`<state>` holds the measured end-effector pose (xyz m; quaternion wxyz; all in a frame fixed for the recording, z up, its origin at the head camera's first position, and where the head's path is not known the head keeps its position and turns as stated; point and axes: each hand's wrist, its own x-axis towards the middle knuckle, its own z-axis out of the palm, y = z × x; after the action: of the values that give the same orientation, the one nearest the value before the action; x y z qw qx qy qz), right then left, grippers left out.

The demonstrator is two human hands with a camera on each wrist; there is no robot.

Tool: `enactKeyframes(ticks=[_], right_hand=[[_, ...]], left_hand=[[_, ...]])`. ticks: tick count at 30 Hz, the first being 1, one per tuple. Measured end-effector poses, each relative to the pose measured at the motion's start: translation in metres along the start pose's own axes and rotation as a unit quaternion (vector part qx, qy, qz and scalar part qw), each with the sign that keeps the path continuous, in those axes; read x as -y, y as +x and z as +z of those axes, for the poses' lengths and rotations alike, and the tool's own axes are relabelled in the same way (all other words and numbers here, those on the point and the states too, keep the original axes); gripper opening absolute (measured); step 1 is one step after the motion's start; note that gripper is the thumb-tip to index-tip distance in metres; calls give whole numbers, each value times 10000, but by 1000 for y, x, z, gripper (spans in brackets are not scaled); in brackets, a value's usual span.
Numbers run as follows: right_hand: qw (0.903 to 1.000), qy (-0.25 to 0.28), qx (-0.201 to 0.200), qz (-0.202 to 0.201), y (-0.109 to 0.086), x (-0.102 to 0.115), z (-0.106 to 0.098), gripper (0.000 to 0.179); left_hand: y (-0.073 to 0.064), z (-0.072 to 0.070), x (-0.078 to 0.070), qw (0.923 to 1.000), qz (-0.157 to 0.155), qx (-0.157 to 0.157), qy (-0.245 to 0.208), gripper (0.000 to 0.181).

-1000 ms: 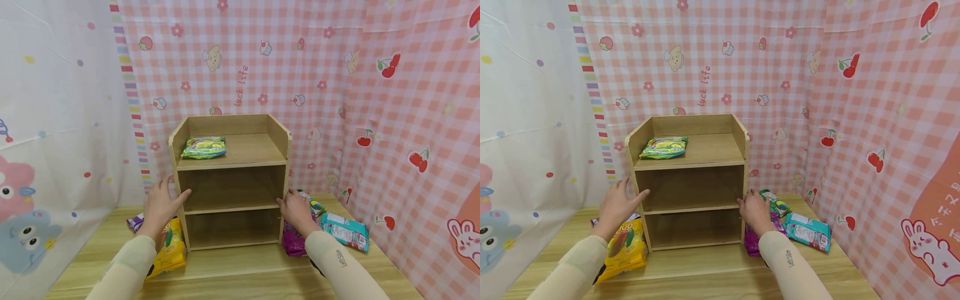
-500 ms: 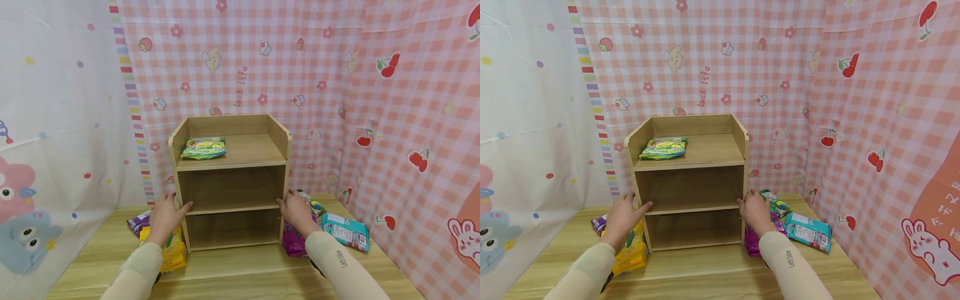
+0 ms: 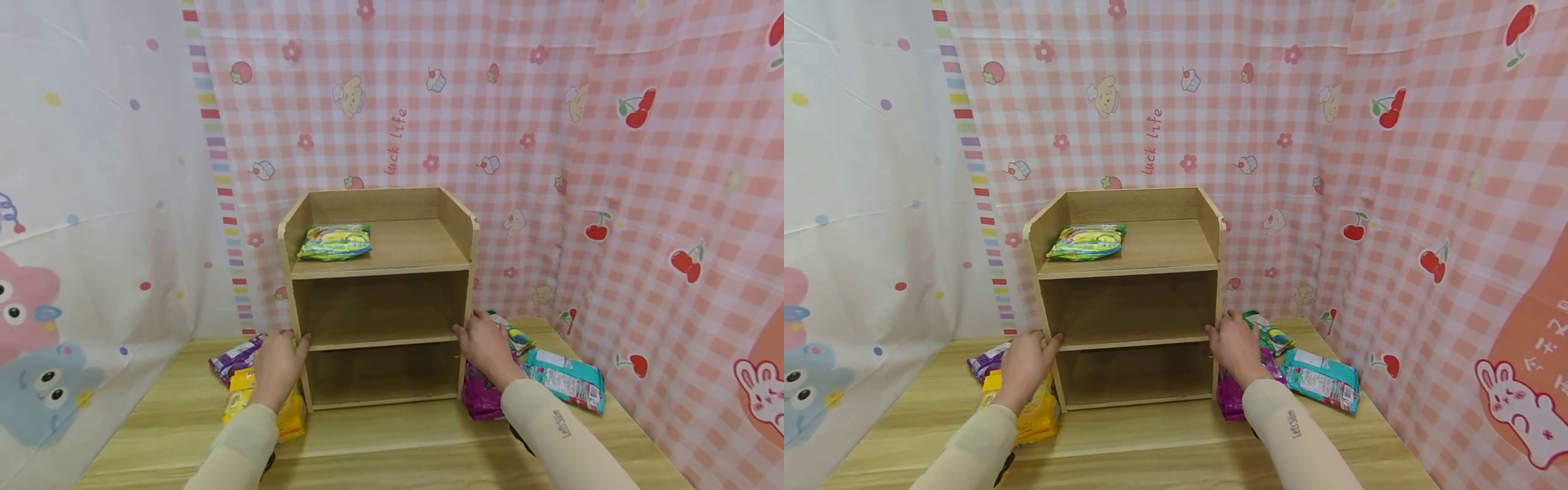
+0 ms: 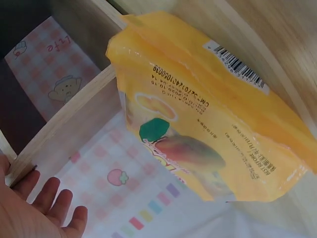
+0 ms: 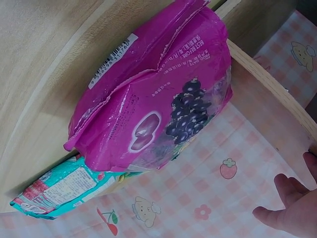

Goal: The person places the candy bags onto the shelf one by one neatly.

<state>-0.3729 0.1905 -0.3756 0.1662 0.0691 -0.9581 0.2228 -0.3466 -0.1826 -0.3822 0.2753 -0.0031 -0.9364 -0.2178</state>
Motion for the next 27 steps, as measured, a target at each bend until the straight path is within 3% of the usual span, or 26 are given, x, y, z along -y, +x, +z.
enactKeyframes(ticks=[7,17,27], right_hand=[[10000,12,59,-2,-2,-3,0,49],[9999,-88,107,-76,-3,-4,-2,52],[9966,-309,-33,-762,-2,-13,-1,54]], left_hand=[[0,4,-2,9996,-268,19,-105,40],[-1,5,-5,9994,-324,1,-141,39],[-1,1,-4,9991,-390,115,-138,38]])
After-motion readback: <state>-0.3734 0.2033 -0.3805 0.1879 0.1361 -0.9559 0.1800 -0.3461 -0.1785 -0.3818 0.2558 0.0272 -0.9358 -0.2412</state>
